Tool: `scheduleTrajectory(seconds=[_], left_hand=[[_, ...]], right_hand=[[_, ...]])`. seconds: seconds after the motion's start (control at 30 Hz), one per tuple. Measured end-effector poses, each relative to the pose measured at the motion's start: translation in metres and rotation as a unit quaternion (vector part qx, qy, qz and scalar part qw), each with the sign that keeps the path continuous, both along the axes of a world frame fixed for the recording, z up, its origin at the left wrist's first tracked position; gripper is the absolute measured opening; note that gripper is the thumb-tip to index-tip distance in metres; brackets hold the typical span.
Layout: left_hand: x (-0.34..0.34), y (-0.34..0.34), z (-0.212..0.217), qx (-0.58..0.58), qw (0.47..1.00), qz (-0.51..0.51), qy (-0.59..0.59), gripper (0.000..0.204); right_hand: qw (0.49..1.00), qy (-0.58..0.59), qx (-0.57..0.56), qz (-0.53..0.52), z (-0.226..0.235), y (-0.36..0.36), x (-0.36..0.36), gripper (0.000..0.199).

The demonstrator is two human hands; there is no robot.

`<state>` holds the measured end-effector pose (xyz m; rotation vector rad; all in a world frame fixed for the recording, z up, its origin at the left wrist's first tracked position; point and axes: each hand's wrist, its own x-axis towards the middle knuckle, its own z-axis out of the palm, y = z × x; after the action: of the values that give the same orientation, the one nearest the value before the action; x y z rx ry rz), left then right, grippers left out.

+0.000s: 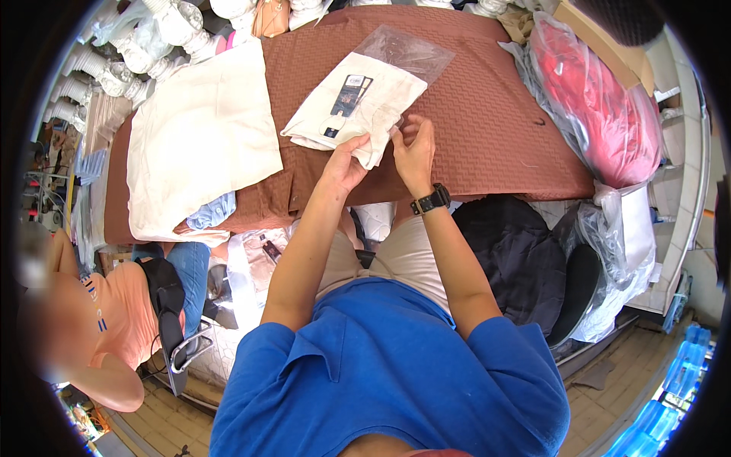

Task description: The person picks up a light-colored clothing item, spreads it out on the table, smooths it, folds it into a rectangle, and places it inside a clear plastic bag.

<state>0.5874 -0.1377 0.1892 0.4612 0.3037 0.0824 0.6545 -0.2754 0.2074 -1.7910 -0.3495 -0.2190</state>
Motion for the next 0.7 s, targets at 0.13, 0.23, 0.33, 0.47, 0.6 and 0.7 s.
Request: scheduleTrajectory(seconds=[0.13,0.23,0.33,0.47,0.6,0.7], left_hand=[[0.001,0.000,-0.003,0.008,1.000,0.007,0.025,0.045],[0.003,0.002,0.004,-0.046,0.999,-0.017,-0.006,0.050],[0.004,-0.003,0.017,-0.071,0.997,-0.007,-0.016,0.053],[0.010,-0.002,0.005,-0.041,0.999,0.026,-0.018,0.049],[0.021,-0.003,-0.005,-0.033,0.999,0.017,-0.001,0.050],[0.022,-0.007,-0.003,0.070,0.996,0.035,0.052,0.048]], right_hand=[[0.972,-0.227,-0.064,-0.012,0.014,-0.002,0.012,0.011],[0.961,-0.255,-0.101,0.015,0.014,-0.008,0.018,0.010],[0.964,-0.242,-0.104,0.023,0.010,-0.014,0.019,0.009],[0.965,-0.236,-0.113,0.037,0.017,-0.012,0.012,0.009],[0.960,-0.242,-0.137,0.036,0.019,-0.012,0.008,0.010],[0.953,-0.221,-0.203,0.047,0.012,-0.021,0.009,0.016]])
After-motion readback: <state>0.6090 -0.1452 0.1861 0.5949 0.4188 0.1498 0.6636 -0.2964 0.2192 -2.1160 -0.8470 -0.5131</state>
